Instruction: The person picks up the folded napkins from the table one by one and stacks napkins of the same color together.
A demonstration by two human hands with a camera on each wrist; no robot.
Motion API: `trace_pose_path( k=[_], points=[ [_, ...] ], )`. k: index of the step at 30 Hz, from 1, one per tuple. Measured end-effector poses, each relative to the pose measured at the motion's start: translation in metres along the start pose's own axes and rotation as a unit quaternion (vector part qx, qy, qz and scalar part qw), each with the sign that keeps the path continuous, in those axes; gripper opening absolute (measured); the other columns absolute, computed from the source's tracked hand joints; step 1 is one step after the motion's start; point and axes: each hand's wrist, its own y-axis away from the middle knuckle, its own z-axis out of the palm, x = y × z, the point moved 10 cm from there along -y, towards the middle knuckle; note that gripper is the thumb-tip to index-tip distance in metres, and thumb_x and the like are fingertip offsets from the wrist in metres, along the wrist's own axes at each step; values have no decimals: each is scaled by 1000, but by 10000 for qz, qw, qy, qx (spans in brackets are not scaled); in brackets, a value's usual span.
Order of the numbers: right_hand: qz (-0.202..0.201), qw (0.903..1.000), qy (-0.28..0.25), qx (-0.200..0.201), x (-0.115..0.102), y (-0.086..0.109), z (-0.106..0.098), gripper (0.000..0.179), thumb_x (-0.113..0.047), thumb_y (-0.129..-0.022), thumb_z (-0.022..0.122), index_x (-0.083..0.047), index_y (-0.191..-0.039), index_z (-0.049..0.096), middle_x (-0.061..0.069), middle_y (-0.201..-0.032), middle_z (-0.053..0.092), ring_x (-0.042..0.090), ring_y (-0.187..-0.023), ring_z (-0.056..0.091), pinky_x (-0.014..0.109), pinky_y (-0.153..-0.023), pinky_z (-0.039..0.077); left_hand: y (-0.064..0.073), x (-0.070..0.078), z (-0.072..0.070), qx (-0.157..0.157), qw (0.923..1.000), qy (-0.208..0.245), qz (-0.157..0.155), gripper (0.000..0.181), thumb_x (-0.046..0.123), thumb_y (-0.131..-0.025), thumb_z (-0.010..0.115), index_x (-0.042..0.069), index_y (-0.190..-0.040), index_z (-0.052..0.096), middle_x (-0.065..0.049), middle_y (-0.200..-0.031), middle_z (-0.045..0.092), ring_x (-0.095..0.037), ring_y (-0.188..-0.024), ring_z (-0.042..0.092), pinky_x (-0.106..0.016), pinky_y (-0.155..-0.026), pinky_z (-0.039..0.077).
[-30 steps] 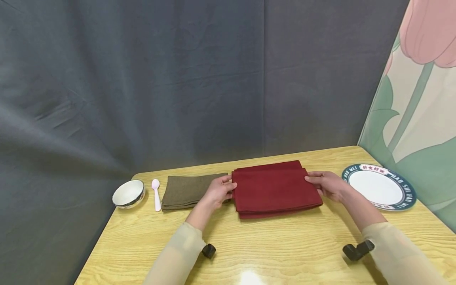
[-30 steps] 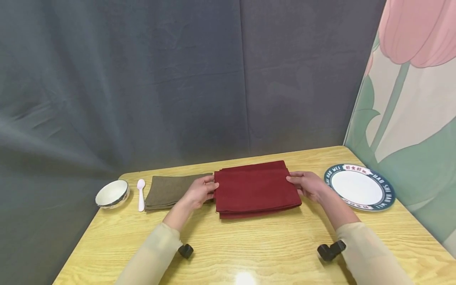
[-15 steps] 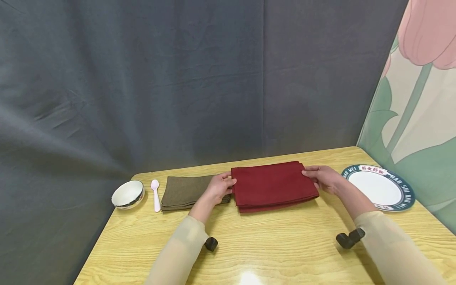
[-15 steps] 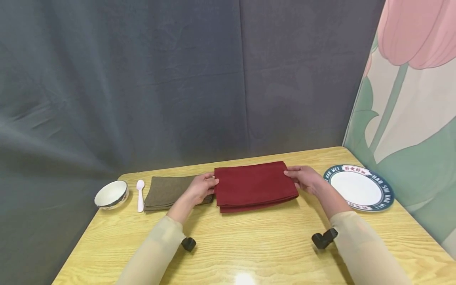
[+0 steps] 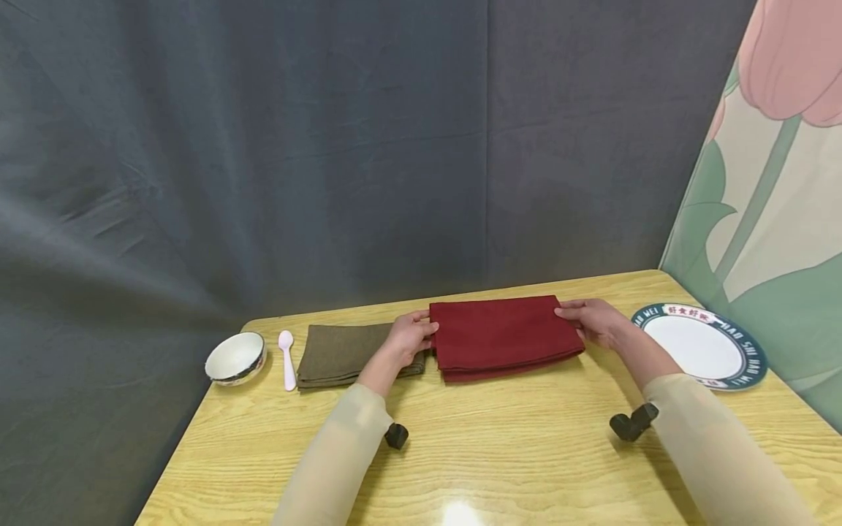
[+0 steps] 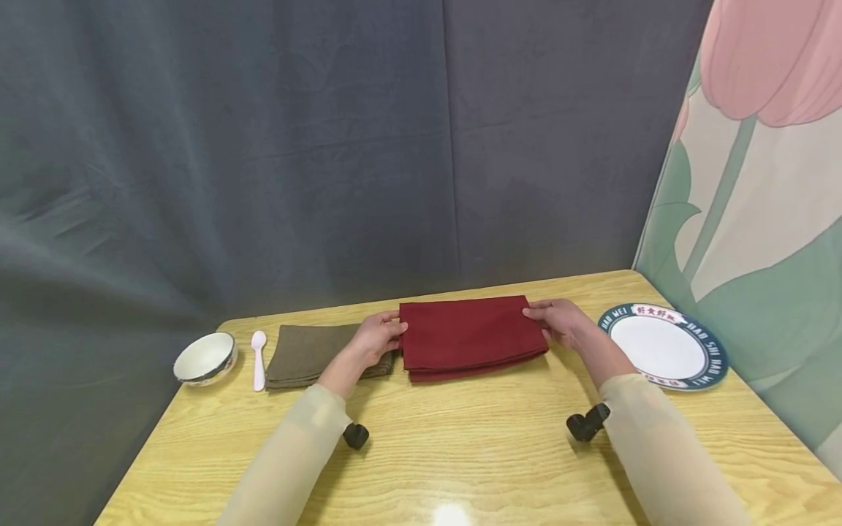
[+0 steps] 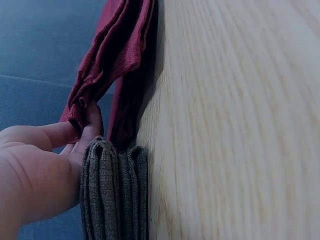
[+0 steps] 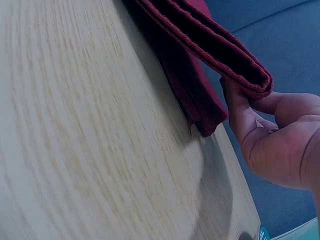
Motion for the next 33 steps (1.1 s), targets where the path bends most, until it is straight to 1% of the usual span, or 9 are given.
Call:
trace_pose_path(
  k=[3, 5, 10, 14, 18, 21, 28, 30, 33],
  points=[
    [14, 10000, 92, 17, 0, -3, -1, 57, -12, -107, 52, 13, -151, 26, -6, -85, 69, 5, -71, 67, 21, -63, 56, -2, 0, -1, 70, 10000, -42, -20, 48, 3, -101, 61, 1, -147, 49, -17, -122, 67, -16, -92, 66, -32, -81, 57],
    [53, 9998, 146, 85, 1, -5, -2, 58, -13, -106, 53, 13, -151, 27, -6, -83, 69, 5, -69, 66, 20, -61, 55, -4, 1, -1, 119, 9999, -60, 4, 48, 3, -101, 61, 0, -148, 49, -17, -122, 67, -16, -91, 67, -32, -80, 57],
    [1, 9994, 272, 216, -1, -9, -4, 58, -14, -106, 55, 13, -150, 29, -6, -82, 68, 4, -66, 65, 19, -59, 54, -8, 5, -1, 275, 9996, 13, 98, 46, 3, -100, 63, -1, -144, 53, -17, -119, 69, -15, -86, 68, -32, -78, 58],
    [34, 9991, 283, 320, -1, -11, -7, 59, -14, -106, 54, 13, -151, 27, -7, -81, 68, 4, -66, 66, 19, -60, 54, -10, 5, -1, 410, 9991, -83, 58, 44, 5, -99, 65, 1, -142, 56, -15, -119, 70, -17, -90, 69, -35, -83, 57],
    [65, 9989, 262, 392, 0, -15, -9, 57, -14, -106, 54, 13, -150, 29, -6, -81, 68, 6, -68, 67, 22, -62, 56, -11, 6, -1, 467, 9988, -140, 32, 44, 6, -99, 64, 2, -142, 56, -16, -122, 68, -20, -96, 68, -38, -88, 56],
    [53, 9985, 341, 425, 0, -18, -11, 55, -13, -106, 54, 14, -148, 32, -6, -81, 68, 7, -68, 67, 22, -62, 56, -11, 6, -1, 516, 9985, -141, 70, 43, 5, -100, 64, 1, -141, 57, -16, -122, 67, -20, -95, 67, -37, -86, 56],
    [58, 9968, 512, 605, 1, -21, -14, 52, -13, -106, 55, 14, -145, 37, -7, -79, 67, 5, -67, 65, 21, -60, 54, -13, 8, 1, 669, 9976, -5, 161, 39, 3, -99, 65, 0, -137, 60, -17, -115, 70, -16, -86, 67, -35, -80, 58],
    [83, 9963, 564, 648, 1, -20, -16, 51, -14, -105, 56, 14, -144, 39, -7, -79, 66, 5, -68, 64, 20, -59, 53, -14, 8, 1, 697, 9974, 52, 175, 38, 2, -98, 64, 0, -137, 60, -19, -115, 70, -18, -86, 69, -36, -80, 58],
    [106, 9959, 593, 672, 1, -19, -19, 50, -13, -105, 55, 13, -145, 40, -6, -81, 67, 5, -70, 64, 20, -60, 53, -14, 7, 0, 728, 9971, 69, 187, 38, 0, -98, 64, 0, -136, 60, -20, -118, 69, -22, -92, 70, -37, -83, 58]
  ],
)
